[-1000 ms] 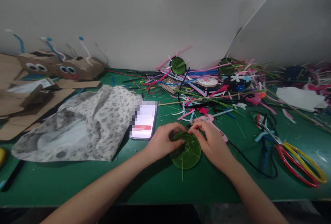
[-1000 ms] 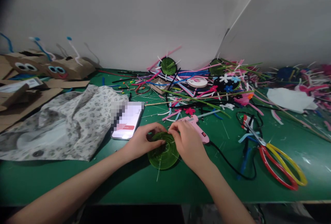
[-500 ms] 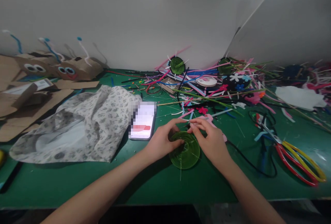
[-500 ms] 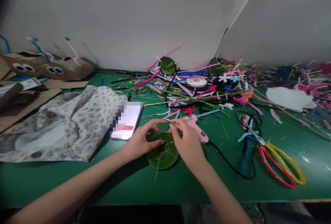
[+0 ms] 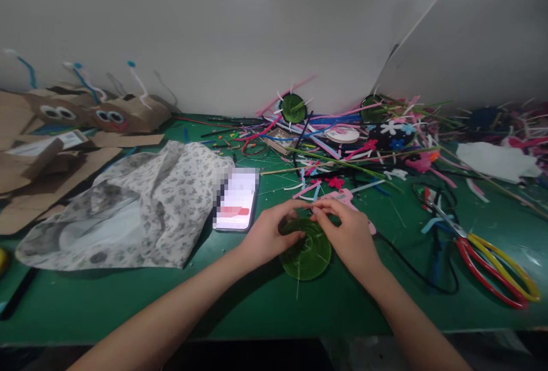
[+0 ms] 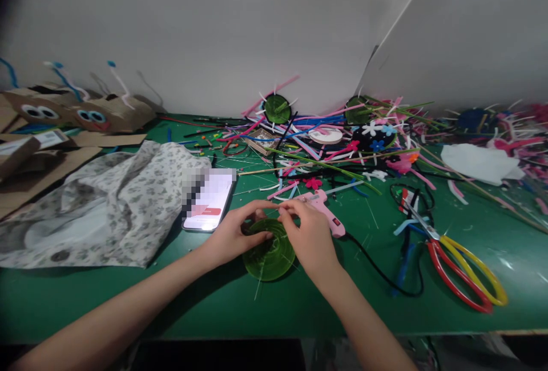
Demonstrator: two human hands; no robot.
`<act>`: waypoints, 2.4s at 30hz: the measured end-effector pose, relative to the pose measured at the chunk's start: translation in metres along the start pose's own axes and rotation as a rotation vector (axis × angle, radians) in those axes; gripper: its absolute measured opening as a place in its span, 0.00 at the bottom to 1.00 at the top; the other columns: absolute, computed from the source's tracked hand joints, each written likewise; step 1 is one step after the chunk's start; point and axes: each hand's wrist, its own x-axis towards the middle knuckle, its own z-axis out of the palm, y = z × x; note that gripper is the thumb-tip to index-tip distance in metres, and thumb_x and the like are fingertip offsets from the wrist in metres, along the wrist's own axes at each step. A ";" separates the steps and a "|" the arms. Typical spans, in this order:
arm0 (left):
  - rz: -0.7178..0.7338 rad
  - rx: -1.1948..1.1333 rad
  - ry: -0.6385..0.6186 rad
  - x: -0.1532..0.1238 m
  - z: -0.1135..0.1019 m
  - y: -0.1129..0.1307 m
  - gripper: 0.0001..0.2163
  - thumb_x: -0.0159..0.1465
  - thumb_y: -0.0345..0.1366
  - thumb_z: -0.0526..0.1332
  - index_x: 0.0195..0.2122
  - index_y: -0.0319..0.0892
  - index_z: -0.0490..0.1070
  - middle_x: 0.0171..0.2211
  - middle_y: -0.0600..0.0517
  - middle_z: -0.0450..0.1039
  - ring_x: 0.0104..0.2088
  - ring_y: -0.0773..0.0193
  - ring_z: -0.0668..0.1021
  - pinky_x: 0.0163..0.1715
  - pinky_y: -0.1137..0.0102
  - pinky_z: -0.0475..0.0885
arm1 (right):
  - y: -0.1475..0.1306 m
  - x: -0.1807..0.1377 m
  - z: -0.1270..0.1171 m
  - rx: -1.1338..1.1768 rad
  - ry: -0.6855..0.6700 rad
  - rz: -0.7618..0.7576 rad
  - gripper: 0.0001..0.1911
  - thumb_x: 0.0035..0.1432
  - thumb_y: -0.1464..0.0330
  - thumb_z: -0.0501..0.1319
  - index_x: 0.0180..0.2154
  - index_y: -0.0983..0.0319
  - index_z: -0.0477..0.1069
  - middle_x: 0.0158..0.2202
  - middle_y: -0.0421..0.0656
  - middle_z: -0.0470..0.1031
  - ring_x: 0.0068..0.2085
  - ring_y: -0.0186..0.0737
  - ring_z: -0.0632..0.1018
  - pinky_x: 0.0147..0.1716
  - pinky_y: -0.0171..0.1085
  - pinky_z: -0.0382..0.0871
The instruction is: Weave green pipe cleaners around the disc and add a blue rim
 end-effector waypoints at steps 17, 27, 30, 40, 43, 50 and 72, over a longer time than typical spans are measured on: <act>0.027 0.049 0.006 0.000 0.001 0.000 0.24 0.56 0.27 0.63 0.54 0.49 0.66 0.35 0.55 0.70 0.32 0.65 0.72 0.31 0.73 0.66 | -0.005 0.000 0.001 0.009 0.039 0.039 0.05 0.57 0.67 0.58 0.33 0.59 0.73 0.28 0.39 0.79 0.31 0.40 0.80 0.30 0.37 0.71; 0.044 0.052 0.015 0.000 0.001 -0.002 0.26 0.55 0.26 0.64 0.56 0.49 0.66 0.44 0.53 0.74 0.39 0.62 0.75 0.40 0.70 0.70 | -0.003 -0.001 -0.001 0.033 0.012 0.056 0.06 0.59 0.67 0.57 0.36 0.59 0.72 0.29 0.38 0.79 0.33 0.38 0.80 0.30 0.34 0.70; 0.057 0.050 0.015 0.000 0.001 -0.003 0.26 0.55 0.26 0.64 0.56 0.49 0.66 0.47 0.52 0.73 0.42 0.61 0.75 0.44 0.68 0.69 | -0.003 -0.001 -0.001 0.027 0.004 0.066 0.06 0.59 0.67 0.57 0.36 0.59 0.72 0.29 0.37 0.79 0.33 0.36 0.80 0.31 0.33 0.70; 0.042 0.049 0.014 0.000 0.001 -0.002 0.27 0.56 0.27 0.64 0.57 0.50 0.65 0.45 0.53 0.74 0.39 0.62 0.75 0.41 0.69 0.71 | 0.000 -0.002 -0.001 0.052 0.026 0.093 0.06 0.59 0.66 0.57 0.34 0.59 0.72 0.28 0.37 0.79 0.32 0.36 0.79 0.30 0.32 0.68; 0.031 0.048 0.010 0.000 0.001 -0.002 0.28 0.56 0.27 0.64 0.57 0.50 0.64 0.43 0.53 0.74 0.37 0.63 0.75 0.40 0.69 0.70 | 0.002 -0.003 -0.002 0.047 0.028 0.110 0.07 0.59 0.65 0.58 0.34 0.59 0.72 0.28 0.37 0.79 0.31 0.35 0.79 0.30 0.32 0.68; 0.046 0.034 0.014 0.001 0.001 -0.004 0.27 0.56 0.27 0.65 0.57 0.50 0.65 0.40 0.54 0.73 0.36 0.63 0.74 0.37 0.70 0.69 | 0.001 -0.004 -0.001 0.012 0.050 0.066 0.10 0.62 0.63 0.56 0.37 0.59 0.74 0.29 0.37 0.80 0.35 0.36 0.79 0.34 0.33 0.69; 0.041 0.042 0.005 0.000 0.001 -0.003 0.26 0.56 0.28 0.65 0.56 0.51 0.65 0.36 0.55 0.72 0.34 0.65 0.73 0.33 0.72 0.68 | -0.001 -0.005 -0.002 0.030 0.054 0.110 0.10 0.62 0.61 0.56 0.36 0.59 0.72 0.28 0.37 0.79 0.32 0.37 0.79 0.33 0.33 0.68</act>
